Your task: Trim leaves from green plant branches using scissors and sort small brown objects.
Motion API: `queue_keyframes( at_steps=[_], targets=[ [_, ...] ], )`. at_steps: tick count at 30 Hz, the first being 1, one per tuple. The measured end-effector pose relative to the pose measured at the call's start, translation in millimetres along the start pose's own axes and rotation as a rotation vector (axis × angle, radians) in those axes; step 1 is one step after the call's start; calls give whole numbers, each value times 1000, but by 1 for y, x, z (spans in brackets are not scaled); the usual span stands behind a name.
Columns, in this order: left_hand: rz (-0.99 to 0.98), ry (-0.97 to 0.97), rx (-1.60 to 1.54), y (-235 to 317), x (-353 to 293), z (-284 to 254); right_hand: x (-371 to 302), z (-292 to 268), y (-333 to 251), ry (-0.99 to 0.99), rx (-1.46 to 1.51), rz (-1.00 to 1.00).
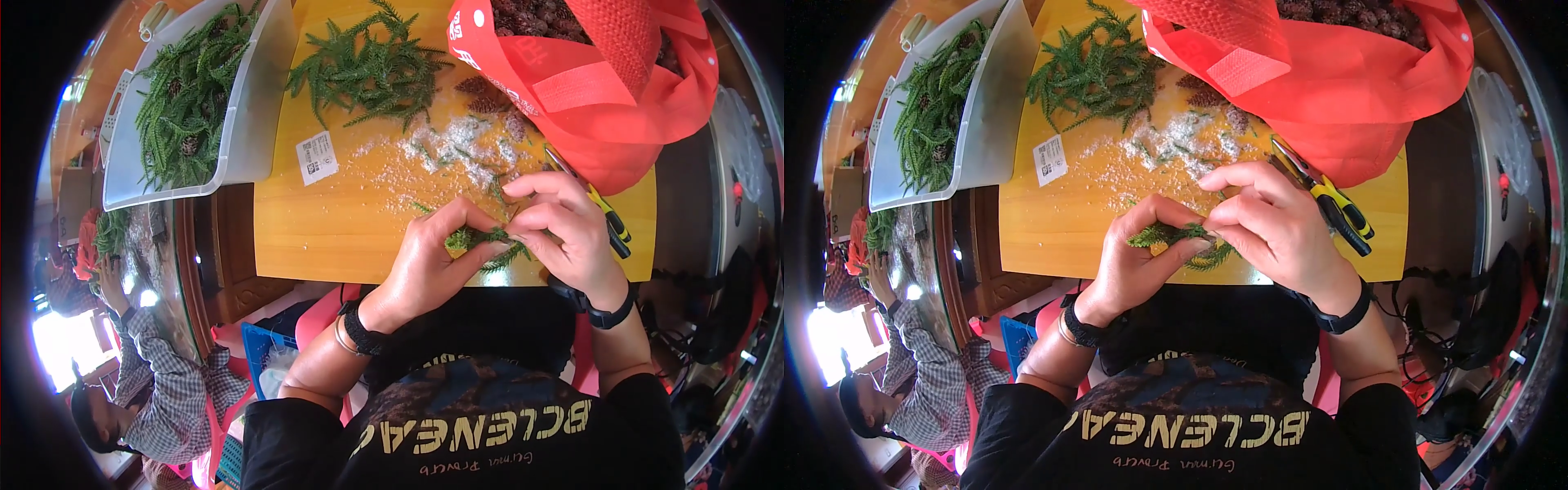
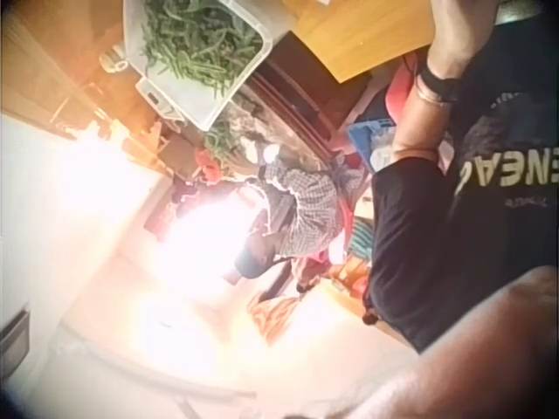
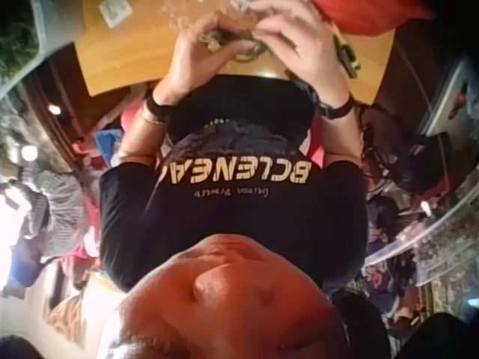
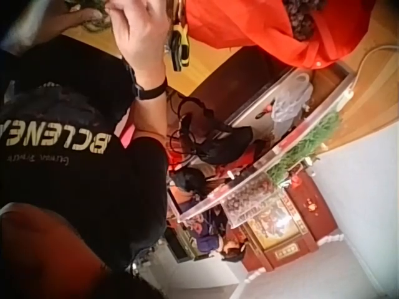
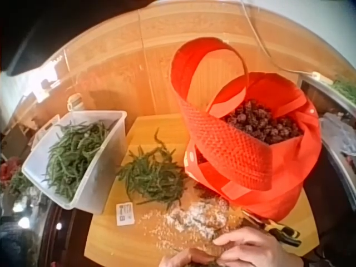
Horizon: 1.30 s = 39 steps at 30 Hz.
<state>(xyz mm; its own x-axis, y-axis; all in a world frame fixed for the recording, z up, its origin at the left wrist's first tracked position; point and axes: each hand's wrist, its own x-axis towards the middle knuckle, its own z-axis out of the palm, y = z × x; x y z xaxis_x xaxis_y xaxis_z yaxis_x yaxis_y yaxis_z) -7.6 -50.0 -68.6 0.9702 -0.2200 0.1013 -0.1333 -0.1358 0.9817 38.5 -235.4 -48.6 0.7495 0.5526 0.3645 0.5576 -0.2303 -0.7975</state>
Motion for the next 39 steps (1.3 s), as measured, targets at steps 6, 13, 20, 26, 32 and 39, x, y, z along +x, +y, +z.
queue_keyframes(
  at_steps=[6,13,20,26,32,39],
  targets=[
    [8,33,48,-4,-1,2,2,2,-2,0,-218,-206],
    [24,7,101,-1,0,-1,3,0,3,-37,-167,-215],
    [43,-65,126,1,0,-1,-1,-10,-13,-111,-217,61],
    [-103,-144,-393,-1,1,-10,-3,-53,-25,53,-175,225],
    [2,-262,-642,0,0,-11,-48,-84,10,-203,-669,473],
    [153,-304,-732,0,0,-16,-57,-84,18,-289,-548,520]
  ],
)
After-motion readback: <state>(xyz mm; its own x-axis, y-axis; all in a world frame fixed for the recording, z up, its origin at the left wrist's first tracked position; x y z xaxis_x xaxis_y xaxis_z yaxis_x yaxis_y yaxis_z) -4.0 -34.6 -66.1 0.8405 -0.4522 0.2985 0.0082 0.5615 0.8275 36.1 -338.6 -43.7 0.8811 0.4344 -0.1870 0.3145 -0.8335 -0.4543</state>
